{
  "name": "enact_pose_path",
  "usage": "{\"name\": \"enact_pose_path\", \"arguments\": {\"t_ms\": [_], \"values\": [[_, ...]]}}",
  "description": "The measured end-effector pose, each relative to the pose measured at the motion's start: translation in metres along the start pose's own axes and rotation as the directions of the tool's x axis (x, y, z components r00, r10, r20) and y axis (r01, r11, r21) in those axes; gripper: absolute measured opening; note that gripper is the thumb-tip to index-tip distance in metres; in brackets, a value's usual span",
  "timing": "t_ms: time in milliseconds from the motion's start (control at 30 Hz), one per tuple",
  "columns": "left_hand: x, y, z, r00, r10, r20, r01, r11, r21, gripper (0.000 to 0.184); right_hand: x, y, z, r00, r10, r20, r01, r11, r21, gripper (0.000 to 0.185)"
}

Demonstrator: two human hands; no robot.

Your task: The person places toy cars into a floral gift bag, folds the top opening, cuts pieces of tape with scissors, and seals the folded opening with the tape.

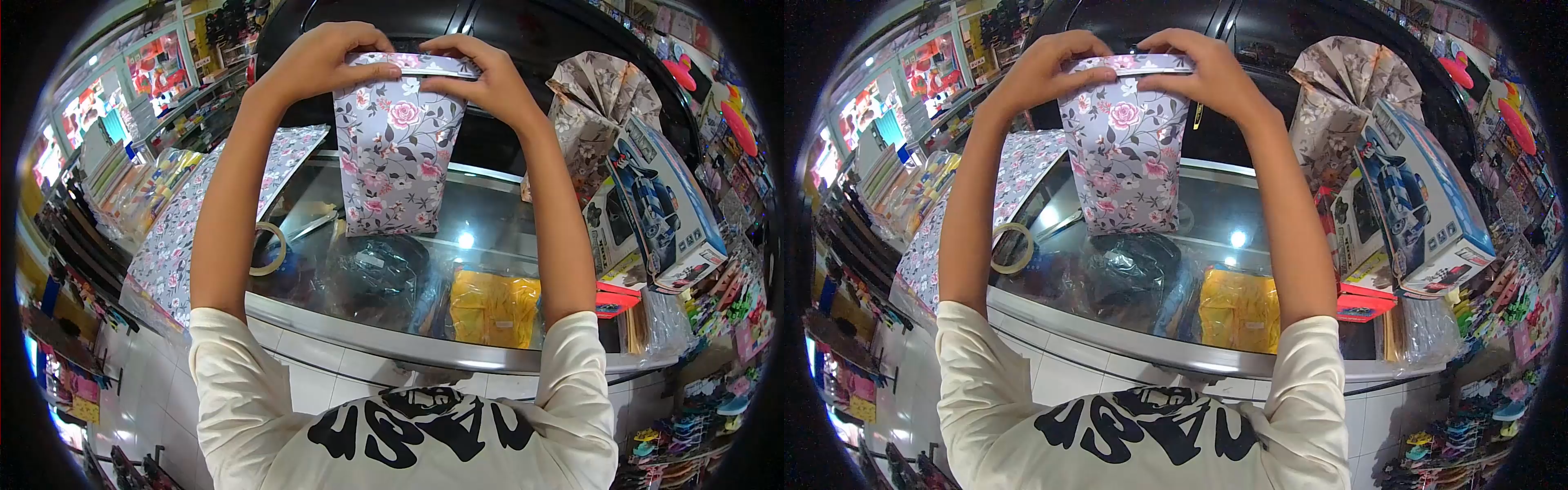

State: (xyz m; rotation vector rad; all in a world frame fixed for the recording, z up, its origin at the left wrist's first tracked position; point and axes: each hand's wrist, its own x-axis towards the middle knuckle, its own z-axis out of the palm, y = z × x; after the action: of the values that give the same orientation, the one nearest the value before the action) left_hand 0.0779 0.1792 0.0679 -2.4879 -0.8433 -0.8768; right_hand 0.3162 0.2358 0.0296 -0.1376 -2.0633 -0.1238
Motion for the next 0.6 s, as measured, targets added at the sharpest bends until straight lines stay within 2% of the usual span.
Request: {"name": "enact_pose_path", "arguments": {"t_ms": [100, 167, 200, 300, 333, 400, 600], "values": [[0.001, -0.001, 0.001, 0.996, 0.059, -0.07, -0.064, 0.995, -0.076, 0.027, 0.002, 0.001, 0.0, 1.0, 0.0, -0.01, 0.0, 0.999, 0.05, 0.032], [-0.004, -0.01, 0.001, 0.992, 0.044, -0.114, -0.06, 0.988, -0.144, 0.025, 0.002, 0.006, -0.005, 0.985, 0.172, -0.003, -0.168, 0.97, 0.174, 0.03], [-0.005, 0.0, -0.006, 0.981, -0.191, -0.028, 0.183, 0.966, -0.18, 0.023, 0.002, 0.005, -0.008, 0.967, 0.254, 0.008, -0.248, 0.94, 0.236, 0.028], [-0.004, -0.01, -0.001, 0.987, -0.132, -0.091, 0.117, 0.98, -0.163, 0.027, 0.005, -0.001, -0.017, 0.939, 0.33, 0.097, -0.343, 0.922, 0.178, 0.023], [-0.004, -0.01, -0.001, 0.986, -0.147, -0.075, 0.131, 0.974, -0.185, 0.027, 0.005, 0.003, -0.013, 0.942, 0.325, 0.082, -0.335, 0.916, 0.223, 0.019], [-0.002, -0.006, -0.001, 0.984, -0.173, -0.042, 0.159, 0.96, -0.23, 0.027, 0.008, 0.006, -0.014, 0.948, 0.299, 0.109, -0.314, 0.937, 0.156, 0.018], [-0.002, -0.006, 0.006, 0.987, -0.021, -0.159, 0.0, 0.991, -0.133, 0.027, 0.006, 0.003, -0.011, 0.968, 0.246, 0.052, -0.248, 0.968, 0.034, 0.014]]}}
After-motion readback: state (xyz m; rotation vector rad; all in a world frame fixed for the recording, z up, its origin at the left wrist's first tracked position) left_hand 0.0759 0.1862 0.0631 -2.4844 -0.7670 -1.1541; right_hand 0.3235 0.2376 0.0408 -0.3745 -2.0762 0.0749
